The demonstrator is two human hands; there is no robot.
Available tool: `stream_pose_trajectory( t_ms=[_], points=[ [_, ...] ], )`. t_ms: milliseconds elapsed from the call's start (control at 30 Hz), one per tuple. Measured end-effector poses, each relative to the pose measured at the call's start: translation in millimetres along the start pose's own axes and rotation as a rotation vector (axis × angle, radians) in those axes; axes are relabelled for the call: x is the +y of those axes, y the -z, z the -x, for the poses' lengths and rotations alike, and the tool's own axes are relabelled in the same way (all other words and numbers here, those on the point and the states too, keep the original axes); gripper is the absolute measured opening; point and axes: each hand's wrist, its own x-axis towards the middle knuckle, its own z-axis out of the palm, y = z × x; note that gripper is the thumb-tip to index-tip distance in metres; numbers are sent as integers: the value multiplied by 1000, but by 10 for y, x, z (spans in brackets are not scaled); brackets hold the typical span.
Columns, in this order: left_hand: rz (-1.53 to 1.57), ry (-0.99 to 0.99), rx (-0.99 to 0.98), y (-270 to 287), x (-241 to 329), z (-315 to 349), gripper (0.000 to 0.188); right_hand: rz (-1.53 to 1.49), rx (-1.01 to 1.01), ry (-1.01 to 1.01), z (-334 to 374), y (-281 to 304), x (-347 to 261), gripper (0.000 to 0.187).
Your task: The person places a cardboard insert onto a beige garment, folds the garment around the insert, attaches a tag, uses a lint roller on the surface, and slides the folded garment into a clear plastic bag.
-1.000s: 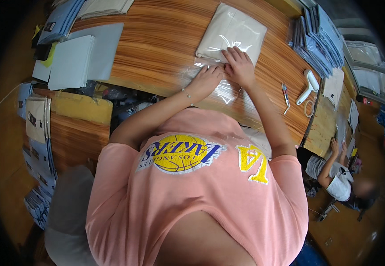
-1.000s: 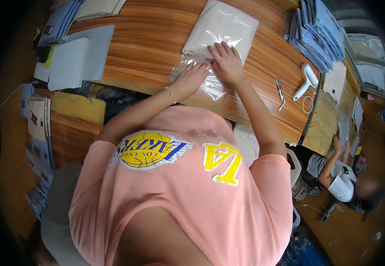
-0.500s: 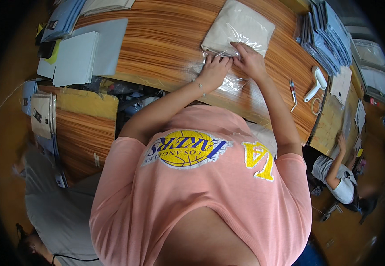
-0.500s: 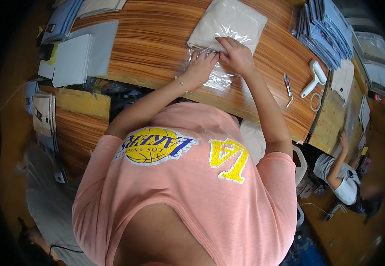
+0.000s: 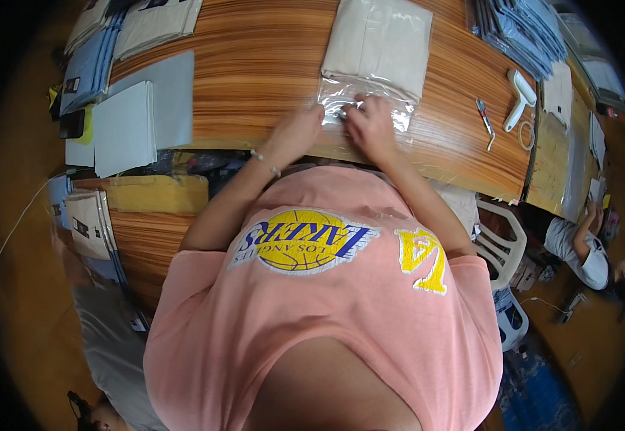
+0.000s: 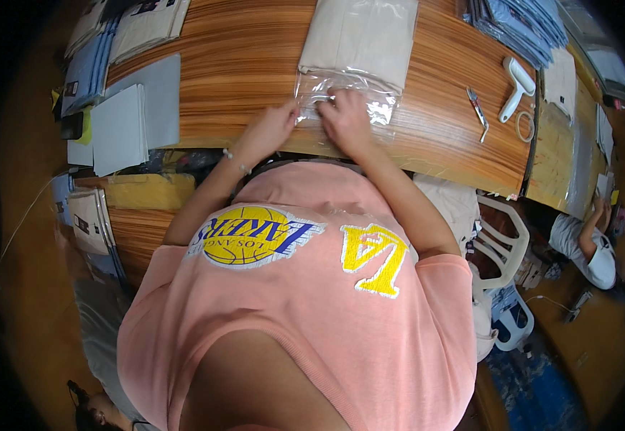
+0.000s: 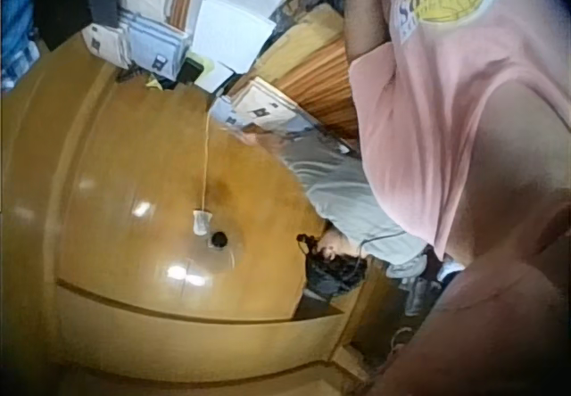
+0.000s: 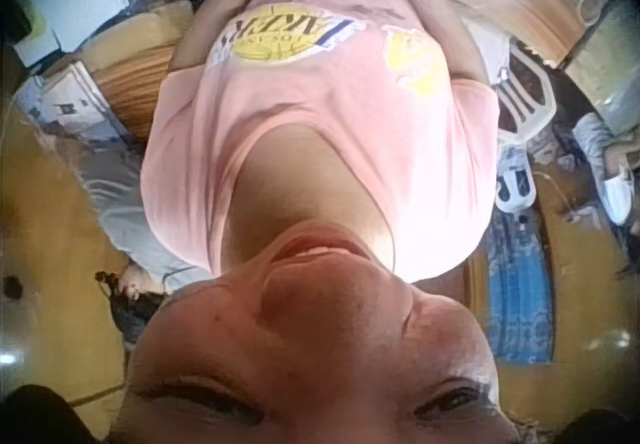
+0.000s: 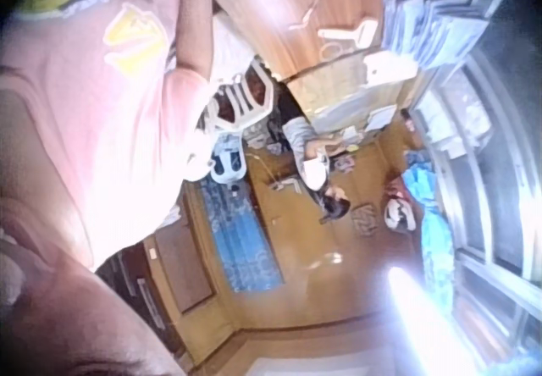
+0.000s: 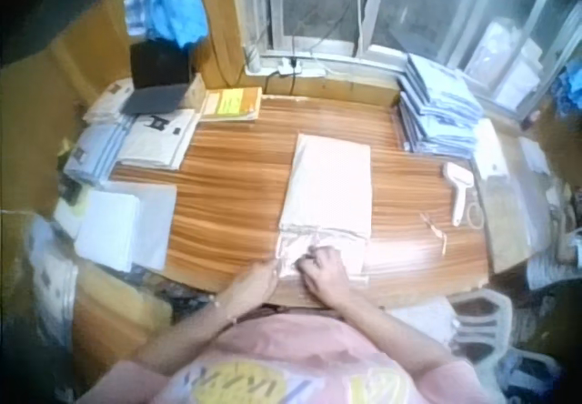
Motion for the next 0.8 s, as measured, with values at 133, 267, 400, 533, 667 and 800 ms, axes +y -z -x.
stream_pose_trajectory(
  t_ms=[133,267,400,533,667,800],
  points=[
    [212,-298,270,34,-392,-363,14,-143,-129,-168,-72,-411,-316,26],
    [125,-350,291,-95,-593,-458,12,-153,-194,-276,-73,-466,-417,22],
    [161,-366,269,-149,-696,-551,11,-154,-146,-330,-174,-517,-460,15],
    [161,-396,287,-168,-709,-582,15,-223,-110,-197,-172,-518,-395,10],
    [177,-421,281,-141,-632,-486,19,-256,-33,-242,288,-133,-365,8],
    [113,-485,313,-112,-652,-376,15,59,-17,-549,1743,487,-319,10]
  ],
)
